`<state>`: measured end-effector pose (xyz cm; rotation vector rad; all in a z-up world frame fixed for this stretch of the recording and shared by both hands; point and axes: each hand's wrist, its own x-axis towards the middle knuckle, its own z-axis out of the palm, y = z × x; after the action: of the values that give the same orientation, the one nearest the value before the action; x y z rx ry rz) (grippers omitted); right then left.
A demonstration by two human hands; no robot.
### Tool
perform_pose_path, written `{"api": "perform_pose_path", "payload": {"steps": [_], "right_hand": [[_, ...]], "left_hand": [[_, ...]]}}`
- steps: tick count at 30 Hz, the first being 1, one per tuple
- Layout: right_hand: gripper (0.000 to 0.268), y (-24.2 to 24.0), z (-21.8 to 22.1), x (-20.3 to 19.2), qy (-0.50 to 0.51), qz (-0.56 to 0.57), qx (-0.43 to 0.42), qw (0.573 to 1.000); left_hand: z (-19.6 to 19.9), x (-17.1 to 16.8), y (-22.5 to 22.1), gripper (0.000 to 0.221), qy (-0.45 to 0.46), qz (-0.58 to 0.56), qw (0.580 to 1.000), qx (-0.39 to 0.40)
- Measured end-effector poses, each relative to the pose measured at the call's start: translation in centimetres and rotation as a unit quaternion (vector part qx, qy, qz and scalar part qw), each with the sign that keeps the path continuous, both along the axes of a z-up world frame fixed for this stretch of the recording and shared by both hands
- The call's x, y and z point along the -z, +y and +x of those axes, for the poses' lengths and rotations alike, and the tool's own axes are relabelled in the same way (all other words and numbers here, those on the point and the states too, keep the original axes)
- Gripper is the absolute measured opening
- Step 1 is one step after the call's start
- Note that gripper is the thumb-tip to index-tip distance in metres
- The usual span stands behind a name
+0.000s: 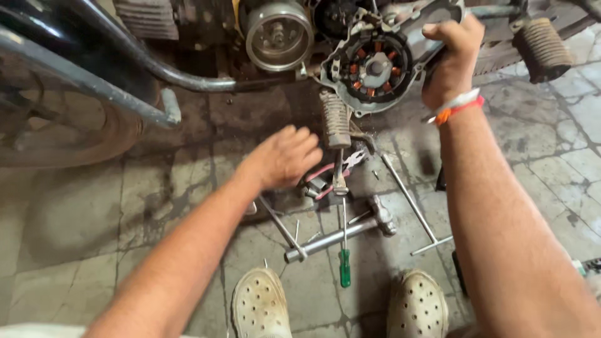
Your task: The person uses a screwdriver and an impact wrench to remove components from a motorcycle engine, then uses their hands to detach a small internal part.
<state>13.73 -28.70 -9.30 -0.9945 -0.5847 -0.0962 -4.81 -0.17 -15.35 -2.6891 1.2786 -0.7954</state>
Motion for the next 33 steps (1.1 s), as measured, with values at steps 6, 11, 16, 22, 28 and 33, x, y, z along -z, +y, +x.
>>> {"api": "perform_pose_path", "payload": {"steps": [6,11,16,22,28,33], "right_hand": [[0.042,0.3,-4.9,5.6,0.144,0.085,0.289,0.943],[0.026,2.8,-13.8,17.8,0.068,-0.293,0.546,0.782],[0.022,6.6,-22.0,21.1,0.075,-0.444,0.229,0.863],[0.019,7.6,-22.4,23.3,-0.171,-0.614,0.056,0.768],[0.019,8.6,-22.0,26.0,-0.012,-0.755,-0.100,0.648],[0.021,8.5,-20.6,27.4,-0.087,-0.759,-0.040,0.644]], "left_hand": [[-6.2,9.3,-0.1,0.017,0.228,-0.174,0.887,-0.361],[-13.1,11.7,-3.9,0.043,0.398,-0.256,0.544,-0.693],[-15.6,10.2,-3.9,0.051,0.478,-0.219,0.462,-0.714],[-16.2,10.4,-3.2,0.052,0.524,-0.208,0.449,-0.694],[-16.5,13.8,-2.4,0.041,0.524,-0.202,0.445,-0.697],[-16.3,13.3,-2.7,0.041,0.507,-0.202,0.465,-0.697]]}}
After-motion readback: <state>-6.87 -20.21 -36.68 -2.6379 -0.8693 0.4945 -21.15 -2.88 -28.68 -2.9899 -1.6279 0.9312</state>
